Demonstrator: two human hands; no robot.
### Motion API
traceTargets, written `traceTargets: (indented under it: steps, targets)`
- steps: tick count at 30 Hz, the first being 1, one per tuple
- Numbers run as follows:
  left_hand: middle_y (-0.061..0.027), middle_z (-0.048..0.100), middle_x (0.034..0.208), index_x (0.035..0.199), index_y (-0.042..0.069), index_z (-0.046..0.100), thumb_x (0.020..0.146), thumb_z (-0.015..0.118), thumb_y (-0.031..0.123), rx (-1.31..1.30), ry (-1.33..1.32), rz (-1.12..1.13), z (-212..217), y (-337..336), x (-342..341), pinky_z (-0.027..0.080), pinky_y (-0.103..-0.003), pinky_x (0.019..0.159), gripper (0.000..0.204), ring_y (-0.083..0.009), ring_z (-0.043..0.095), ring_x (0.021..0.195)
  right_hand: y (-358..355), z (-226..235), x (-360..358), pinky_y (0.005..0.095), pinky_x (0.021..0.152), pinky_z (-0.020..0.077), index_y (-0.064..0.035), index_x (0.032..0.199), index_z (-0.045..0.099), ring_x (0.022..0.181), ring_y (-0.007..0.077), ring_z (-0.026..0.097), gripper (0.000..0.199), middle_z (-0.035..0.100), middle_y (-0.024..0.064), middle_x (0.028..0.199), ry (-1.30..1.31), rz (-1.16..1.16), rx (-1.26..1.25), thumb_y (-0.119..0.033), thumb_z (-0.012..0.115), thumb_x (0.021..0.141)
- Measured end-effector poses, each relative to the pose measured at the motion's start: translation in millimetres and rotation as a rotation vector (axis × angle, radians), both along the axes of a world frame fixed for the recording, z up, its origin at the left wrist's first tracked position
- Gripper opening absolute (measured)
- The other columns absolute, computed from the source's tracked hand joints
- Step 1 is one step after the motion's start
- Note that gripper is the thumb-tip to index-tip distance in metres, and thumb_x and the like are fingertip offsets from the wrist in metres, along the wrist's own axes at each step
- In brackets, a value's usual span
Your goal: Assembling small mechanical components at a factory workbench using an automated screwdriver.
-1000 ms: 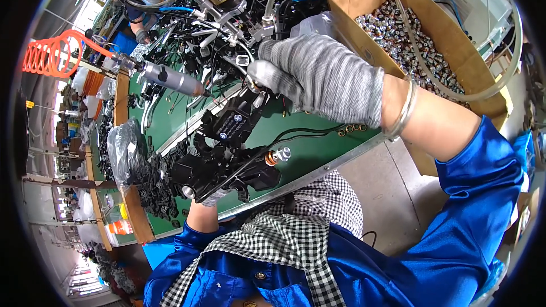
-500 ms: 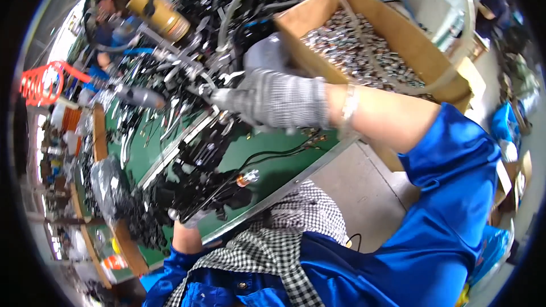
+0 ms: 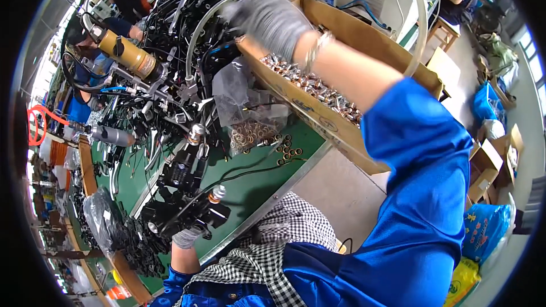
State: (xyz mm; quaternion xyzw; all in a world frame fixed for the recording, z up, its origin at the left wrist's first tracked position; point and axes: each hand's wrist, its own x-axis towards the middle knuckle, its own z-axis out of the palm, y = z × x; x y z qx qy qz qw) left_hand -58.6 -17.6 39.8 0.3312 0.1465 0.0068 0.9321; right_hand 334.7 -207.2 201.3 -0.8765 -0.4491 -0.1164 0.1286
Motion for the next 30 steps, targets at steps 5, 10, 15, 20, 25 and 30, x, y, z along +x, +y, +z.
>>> traceTargets:
  steps: [5, 10, 15, 20, 25, 30]
  targets:
    - [-0.0099, 0.062, 0.114, 0.124, 0.007, 0.053, 0.089, 0.064, 0.022, 0.52, 0.06, -0.025, -5, 12, -11, 0.048, -0.04, 0.092, 0.04, -0.0252, 0.062, 0.103, -35, -72, 85, 0.0419, 0.078, 0.0537, -0.0049, 0.095, 0.072, 0.086, 0.035, 0.068, 0.037, 0.07, 0.018, 0.09, 0.149, -0.258, -0.236, -0.038, 0.059, 0.086]
    - [-0.0083, 0.064, 0.107, 0.118, 0.007, 0.056, 0.089, 0.065, 0.028, 1.571, -0.158, -0.004, 13, -3, 0, 0.049, -0.04, 0.087, 0.037, -0.0246, 0.063, 0.096, -15, -97, 84, 0.0415, 0.081, 0.0534, -0.0046, 0.098, 0.073, 0.089, 0.0342, 0.068, 0.037, 0.07, 0.0193, 0.093, 0.146, -0.328, -0.381, -0.038, 0.062, 0.085]
    - [-0.0072, 0.065, 0.107, 0.112, 0.008, 0.06, 0.088, 0.065, 0.027, 1.838, -0.15, -0.057, 11, -2, 0, 0.049, -0.04, 0.087, 0.031, -0.0243, 0.063, 0.096, -11, -91, 78, 0.0424, 0.088, 0.053, -0.0035, 0.106, 0.071, 0.102, 0.0333, 0.067, 0.033, 0.068, 0.021, 0.108, 0.223, -0.416, -0.369, -0.026, 0.067, 0.082]
    - [-0.0084, 0.065, 0.109, 0.114, 0.009, 0.061, 0.086, 0.065, 0.022, 1.725, -0.115, 0.017, 13, -4, 5, 0.048, -0.04, 0.089, 0.032, -0.0257, 0.062, 0.1, 0, -89, 76, 0.0426, 0.089, 0.0528, -0.0042, 0.106, 0.072, 0.101, 0.0341, 0.067, 0.033, 0.068, 0.0219, 0.107, 0.266, -0.449, -0.336, -0.024, 0.068, 0.08]
    - [-0.0098, 0.065, 0.11, 0.116, 0.009, 0.061, 0.085, 0.063, 0.017, 1.859, -0.248, -0.015, 15, -7, 4, 0.048, -0.04, 0.091, 0.032, -0.0263, 0.062, 0.103, -47, -127, 140, 0.0385, 0.082, 0.0553, -0.0023, 0.092, 0.073, 0.087, 0.0302, 0.069, 0.025, 0.07, 0.0199, 0.096, 0.123, -0.376, -0.358, -0.023, 0.072, 0.078]
    - [-0.0115, 0.067, 0.108, 0.108, 0.01, 0.066, 0.082, 0.067, 0.015, 1.633, -0.041, 0.126, 8, -2, -9, 0.053, -0.035, 0.084, 0.027, -0.0265, 0.065, 0.1, -53, -41, 40, 0.025, 0.065, 0.0528, -0.003, 0.094, 0.063, 0.069, 0.0102, 0.06, 0.02, 0.062, 0.0027, 0.075, 0.964, 0.031, 0.608, -0.012, 0.074, 0.081]
